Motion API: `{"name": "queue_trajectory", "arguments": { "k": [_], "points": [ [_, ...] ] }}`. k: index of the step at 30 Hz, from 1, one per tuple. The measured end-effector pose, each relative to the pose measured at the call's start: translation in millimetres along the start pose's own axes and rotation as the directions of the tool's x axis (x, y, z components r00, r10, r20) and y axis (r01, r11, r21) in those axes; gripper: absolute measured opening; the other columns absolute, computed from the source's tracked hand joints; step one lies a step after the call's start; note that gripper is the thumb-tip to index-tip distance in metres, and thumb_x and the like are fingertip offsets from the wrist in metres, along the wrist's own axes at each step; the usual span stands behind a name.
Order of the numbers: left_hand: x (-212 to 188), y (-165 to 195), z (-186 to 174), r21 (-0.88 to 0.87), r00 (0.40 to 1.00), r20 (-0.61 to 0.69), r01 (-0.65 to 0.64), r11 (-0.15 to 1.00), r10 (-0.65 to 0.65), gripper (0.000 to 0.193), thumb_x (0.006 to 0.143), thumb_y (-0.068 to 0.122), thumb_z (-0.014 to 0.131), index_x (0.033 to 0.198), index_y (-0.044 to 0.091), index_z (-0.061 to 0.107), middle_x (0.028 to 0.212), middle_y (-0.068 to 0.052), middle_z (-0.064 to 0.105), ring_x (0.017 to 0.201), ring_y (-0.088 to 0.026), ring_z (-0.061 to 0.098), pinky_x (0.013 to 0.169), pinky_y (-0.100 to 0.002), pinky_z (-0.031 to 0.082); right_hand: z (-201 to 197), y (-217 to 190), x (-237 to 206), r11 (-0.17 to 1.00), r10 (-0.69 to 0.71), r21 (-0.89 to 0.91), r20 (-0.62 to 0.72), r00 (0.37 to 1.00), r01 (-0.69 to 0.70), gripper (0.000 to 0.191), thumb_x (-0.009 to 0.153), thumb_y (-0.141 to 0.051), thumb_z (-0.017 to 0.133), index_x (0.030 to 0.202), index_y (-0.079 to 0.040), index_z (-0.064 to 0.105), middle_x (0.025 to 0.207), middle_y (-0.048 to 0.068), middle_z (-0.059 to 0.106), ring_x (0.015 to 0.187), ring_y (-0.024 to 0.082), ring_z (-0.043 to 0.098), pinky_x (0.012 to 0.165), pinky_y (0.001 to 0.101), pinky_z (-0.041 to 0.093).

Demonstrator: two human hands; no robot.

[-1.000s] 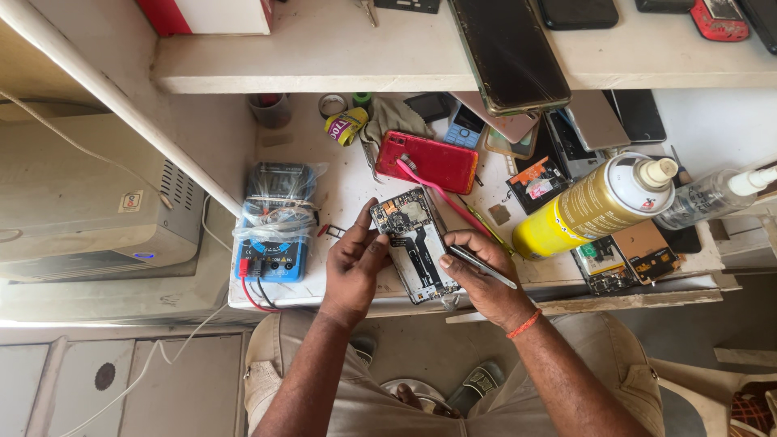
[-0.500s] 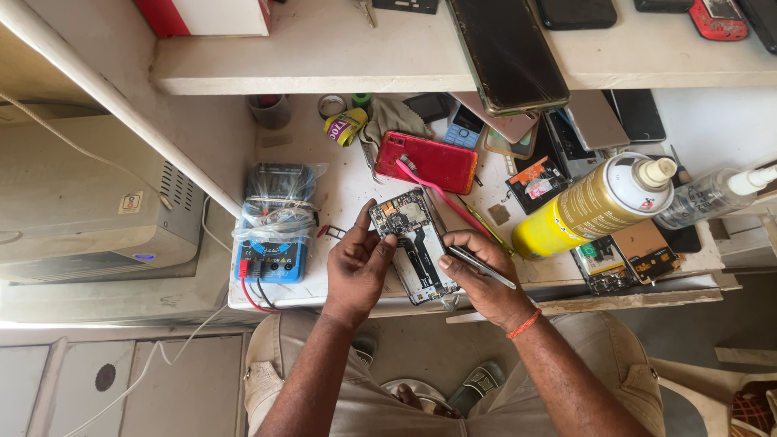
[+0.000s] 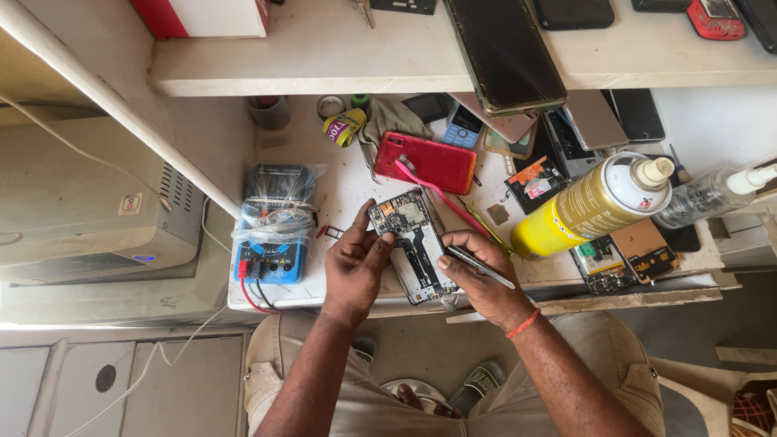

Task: The person works at a cluttered repair bench on a disassembled smartphone, using tweezers and a small screwdriver to pry, lift, and reposition components on the exposed motherboard. They flip the phone chassis over, hold it up to view both sides, and continue manipulating small parts on the board.

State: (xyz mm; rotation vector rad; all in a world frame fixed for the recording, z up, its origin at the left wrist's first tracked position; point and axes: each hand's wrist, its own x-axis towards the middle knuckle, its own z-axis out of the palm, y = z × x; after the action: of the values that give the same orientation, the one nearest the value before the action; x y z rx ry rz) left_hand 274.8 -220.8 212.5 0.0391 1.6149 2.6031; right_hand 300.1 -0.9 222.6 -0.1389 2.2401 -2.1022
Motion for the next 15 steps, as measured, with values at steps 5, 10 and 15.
{"name": "queue_trajectory", "arguments": {
  "k": [5,10,15],
  "points": [
    [0.3,2.5,-1.7,-0.089,1.0,0.023,0.01,0.996,-0.008,0.062,0.098,0.004,0.064,0.157,0.005,0.044,0.11,-0.006,0.074,0.095,-0.007,0.064,0.084,-0.024,0.054,0.5,1.1,-0.1,1.0,-0.003,0.014,0.003,1.0,0.003,0.028,0.093,-0.01,0.074,0.118,-0.002,0.066,0.099,-0.001,0.069,0.09,0.004,0.062,0.081,0.0234,0.055],
    [0.4,5.9,0.4,-0.068,0.999,0.003,0.043,0.997,-0.043,0.062,0.097,0.006,0.062,0.156,0.007,0.043,0.111,-0.005,0.075,0.098,-0.008,0.067,0.087,-0.027,0.058,1.0,-0.7,0.7,1.0,0.012,0.019,0.013,1.0,-0.012,0.028,0.093,-0.011,0.073,0.118,-0.002,0.066,0.1,-0.001,0.069,0.09,0.003,0.062,0.081,0.0233,0.055],
    [0.3,12.5,1.4,-0.048,0.999,0.013,0.048,0.998,-0.047,0.062,0.099,0.003,0.064,0.158,0.007,0.045,0.107,-0.007,0.075,0.095,-0.009,0.065,0.084,-0.028,0.055,1.1,-4.1,0.8,0.998,0.021,0.053,0.025,0.999,-0.022,0.026,0.094,-0.011,0.073,0.117,-0.002,0.066,0.1,-0.001,0.07,0.09,0.003,0.063,0.082,0.0232,0.055]
  ]
}}
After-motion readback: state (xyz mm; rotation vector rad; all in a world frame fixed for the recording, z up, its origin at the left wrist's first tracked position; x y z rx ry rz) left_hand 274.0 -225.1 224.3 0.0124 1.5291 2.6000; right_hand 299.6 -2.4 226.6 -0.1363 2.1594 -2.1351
